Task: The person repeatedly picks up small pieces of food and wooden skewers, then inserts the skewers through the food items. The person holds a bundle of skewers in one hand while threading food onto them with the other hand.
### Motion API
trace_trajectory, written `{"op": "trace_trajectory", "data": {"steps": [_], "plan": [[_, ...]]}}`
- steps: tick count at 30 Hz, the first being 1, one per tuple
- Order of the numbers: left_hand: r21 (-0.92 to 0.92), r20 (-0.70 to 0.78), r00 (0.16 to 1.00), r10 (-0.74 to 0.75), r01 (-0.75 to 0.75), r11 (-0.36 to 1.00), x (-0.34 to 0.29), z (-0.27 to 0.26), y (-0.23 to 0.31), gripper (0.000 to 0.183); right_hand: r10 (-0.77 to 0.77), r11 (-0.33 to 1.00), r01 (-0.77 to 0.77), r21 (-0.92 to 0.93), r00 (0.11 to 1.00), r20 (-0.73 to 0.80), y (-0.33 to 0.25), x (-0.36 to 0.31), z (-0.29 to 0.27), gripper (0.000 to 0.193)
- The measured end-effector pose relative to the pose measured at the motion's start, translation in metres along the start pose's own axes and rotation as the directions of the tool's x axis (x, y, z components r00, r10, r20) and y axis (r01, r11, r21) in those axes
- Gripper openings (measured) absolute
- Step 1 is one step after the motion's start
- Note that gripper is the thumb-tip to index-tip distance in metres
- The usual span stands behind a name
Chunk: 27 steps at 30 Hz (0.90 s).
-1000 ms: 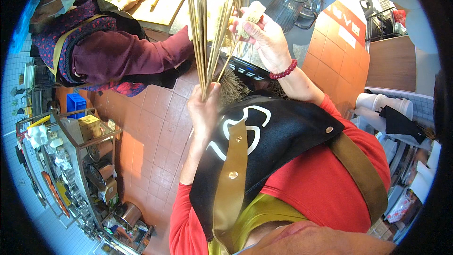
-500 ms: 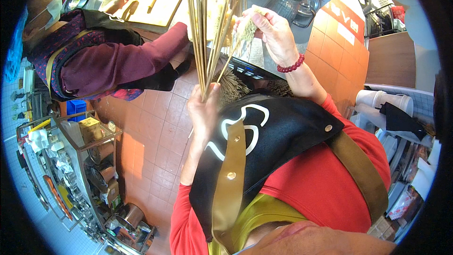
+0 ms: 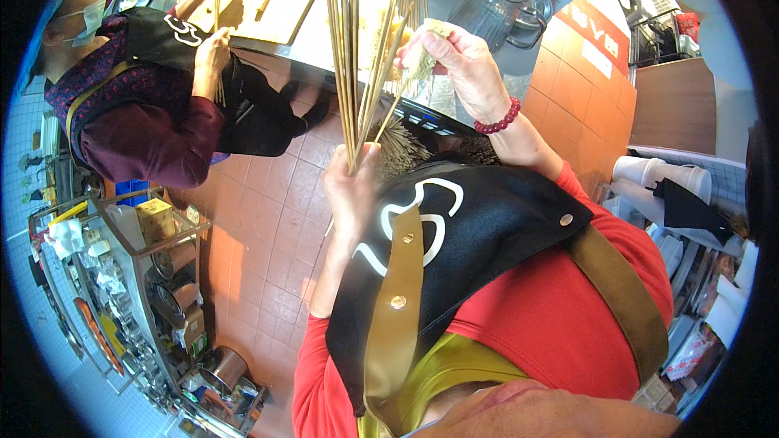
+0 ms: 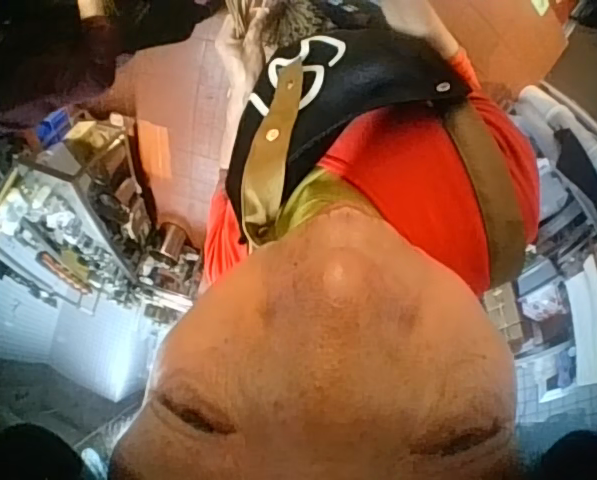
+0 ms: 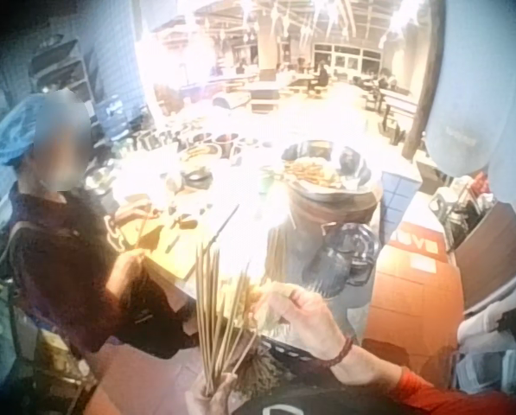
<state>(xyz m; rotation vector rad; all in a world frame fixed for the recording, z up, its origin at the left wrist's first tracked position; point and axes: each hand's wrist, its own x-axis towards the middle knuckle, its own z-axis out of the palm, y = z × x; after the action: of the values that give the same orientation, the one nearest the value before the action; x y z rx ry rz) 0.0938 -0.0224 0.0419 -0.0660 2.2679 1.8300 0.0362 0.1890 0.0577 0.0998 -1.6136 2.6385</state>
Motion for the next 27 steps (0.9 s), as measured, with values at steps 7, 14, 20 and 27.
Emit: {"op": "trace_trajectory", "data": {"steps": [7, 14, 20, 27], "plan": [[-0.004, -0.035, 0.999, -0.022, 0.022, 1.000, 0.000, -0.002, -0.004, 0.011, 0.050, 0.990, -0.049, 0.132, 0.999, -0.001, 0.011, 0.000, 0.012, 0.028], [0.045, -0.062, 0.995, 0.077, -0.075, 0.996, 0.003, -0.003, -0.015, 0.007, 0.101, 0.995, -0.102, -0.007, 0.992, -0.074, 0.025, 0.000, 0.014, 0.027], [0.003, -0.117, 0.987, 0.112, -0.112, 0.994, 0.006, -0.002, -0.023, 0.014, 0.152, 0.978, -0.135, 0.160, 0.984, -0.096, 0.028, 0.009, 0.018, 0.033], [-0.019, -0.172, 0.985, 0.030, -0.034, 0.999, 0.011, -0.005, -0.022, 0.015, 0.237, 0.971, -0.234, -0.050, 0.970, 0.058, 0.039, 0.010, 0.030, 0.028]]}}
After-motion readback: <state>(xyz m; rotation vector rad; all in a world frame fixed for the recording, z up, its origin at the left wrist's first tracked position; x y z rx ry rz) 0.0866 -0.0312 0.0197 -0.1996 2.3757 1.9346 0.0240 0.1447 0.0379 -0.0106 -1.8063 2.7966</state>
